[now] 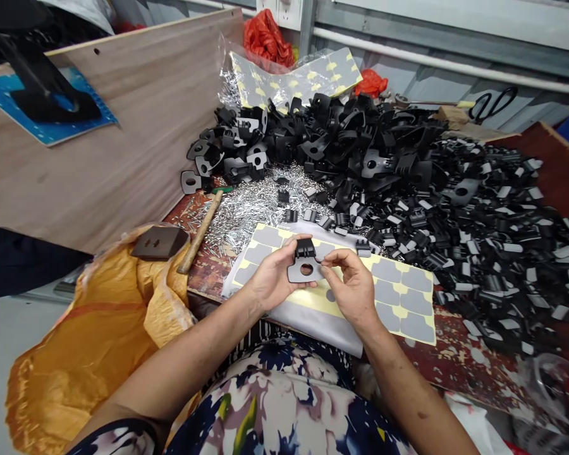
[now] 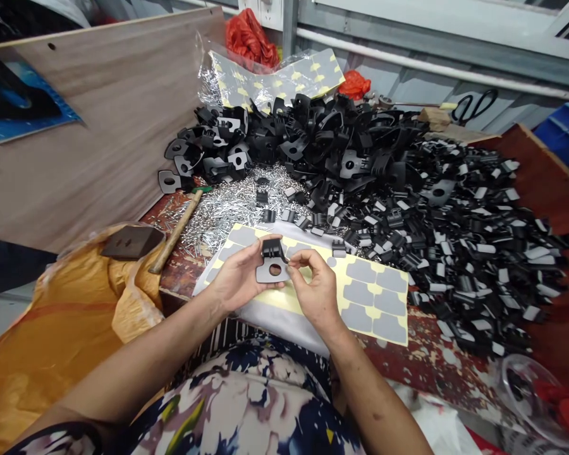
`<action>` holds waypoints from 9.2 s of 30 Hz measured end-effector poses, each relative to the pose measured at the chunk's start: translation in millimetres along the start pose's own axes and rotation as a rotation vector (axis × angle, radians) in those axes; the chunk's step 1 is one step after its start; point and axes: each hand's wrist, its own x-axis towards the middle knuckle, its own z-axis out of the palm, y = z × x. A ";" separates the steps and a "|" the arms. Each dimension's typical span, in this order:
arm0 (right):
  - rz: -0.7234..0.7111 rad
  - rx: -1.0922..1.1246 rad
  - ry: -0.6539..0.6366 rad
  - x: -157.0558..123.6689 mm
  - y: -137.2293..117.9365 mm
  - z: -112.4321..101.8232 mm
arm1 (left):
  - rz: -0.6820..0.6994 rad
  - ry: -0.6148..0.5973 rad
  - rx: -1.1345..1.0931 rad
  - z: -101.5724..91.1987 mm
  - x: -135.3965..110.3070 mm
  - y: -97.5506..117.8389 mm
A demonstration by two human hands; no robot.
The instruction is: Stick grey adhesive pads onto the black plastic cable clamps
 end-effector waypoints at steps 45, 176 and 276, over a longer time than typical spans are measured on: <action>-0.012 -0.147 0.339 103.5 14.1 -43.1 | 0.071 0.030 0.363 16.0 5.3 9.4; 0.091 -0.979 0.137 205.3 2.3 -100.8 | -0.216 0.077 0.232 26.1 29.0 -33.0; 0.018 -0.155 -0.064 4.4 -17.0 -2.7 | 0.181 0.070 0.247 11.7 5.9 -1.5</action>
